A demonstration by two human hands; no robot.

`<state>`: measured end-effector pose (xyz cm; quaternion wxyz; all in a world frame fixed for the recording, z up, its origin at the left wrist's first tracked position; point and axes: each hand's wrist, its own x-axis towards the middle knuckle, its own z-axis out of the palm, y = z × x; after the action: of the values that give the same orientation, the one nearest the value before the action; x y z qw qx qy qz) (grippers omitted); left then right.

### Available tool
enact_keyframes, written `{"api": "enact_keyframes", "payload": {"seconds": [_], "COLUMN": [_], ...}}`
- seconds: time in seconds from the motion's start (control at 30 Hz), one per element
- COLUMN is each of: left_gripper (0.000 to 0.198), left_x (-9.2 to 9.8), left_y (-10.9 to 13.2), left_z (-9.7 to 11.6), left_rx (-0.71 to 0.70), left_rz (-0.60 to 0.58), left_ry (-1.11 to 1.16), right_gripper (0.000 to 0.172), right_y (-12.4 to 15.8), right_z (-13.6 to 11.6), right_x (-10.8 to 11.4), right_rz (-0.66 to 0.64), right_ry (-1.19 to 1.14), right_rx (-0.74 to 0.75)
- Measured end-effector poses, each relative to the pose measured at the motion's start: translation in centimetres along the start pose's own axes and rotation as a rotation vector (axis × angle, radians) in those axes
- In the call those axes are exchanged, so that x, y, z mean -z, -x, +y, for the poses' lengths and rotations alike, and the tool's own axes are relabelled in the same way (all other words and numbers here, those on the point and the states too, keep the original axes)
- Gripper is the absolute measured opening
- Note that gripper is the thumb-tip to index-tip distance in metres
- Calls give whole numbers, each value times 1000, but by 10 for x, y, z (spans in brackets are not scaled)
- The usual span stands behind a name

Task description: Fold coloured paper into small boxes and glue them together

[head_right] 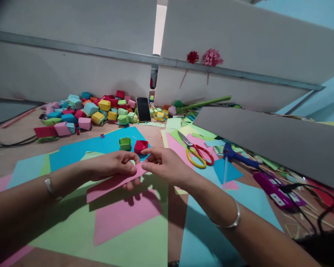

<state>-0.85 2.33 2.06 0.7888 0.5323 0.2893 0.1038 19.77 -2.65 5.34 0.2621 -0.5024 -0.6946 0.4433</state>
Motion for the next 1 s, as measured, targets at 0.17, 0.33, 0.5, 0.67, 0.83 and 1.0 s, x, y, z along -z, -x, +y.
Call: {"api": "enact_keyframes", "payload": {"seconds": [0.17, 0.33, 0.5, 0.67, 0.83, 1.0], "left_gripper": [45, 55, 32, 24, 29, 41], "left_x": [2, 3, -1, 0, 2, 3], "left_y": [23, 42, 42, 39, 33, 27], "left_z": [11, -1, -13, -11, -6, -1], "left_rx": [11, -138, -248, -259, -138, 12], "left_rz": [197, 496, 441, 446, 350, 240], "left_ry": [-350, -1061, -1372, -1234, -1038, -671], "right_gripper": [25, 28, 26, 33, 33, 29], "right_y": [-10, -13, -13, -13, -12, -9], "right_z": [9, 24, 32, 31, 33, 37], "right_x": [-14, -17, -18, -20, -19, -13], "right_rz": [79, 137, 134, 116, 100, 108], "right_ry": [-202, -304, -310, -222, -197, -203], "right_rx": [-125, -113, -82, -97, -115, -99]}}
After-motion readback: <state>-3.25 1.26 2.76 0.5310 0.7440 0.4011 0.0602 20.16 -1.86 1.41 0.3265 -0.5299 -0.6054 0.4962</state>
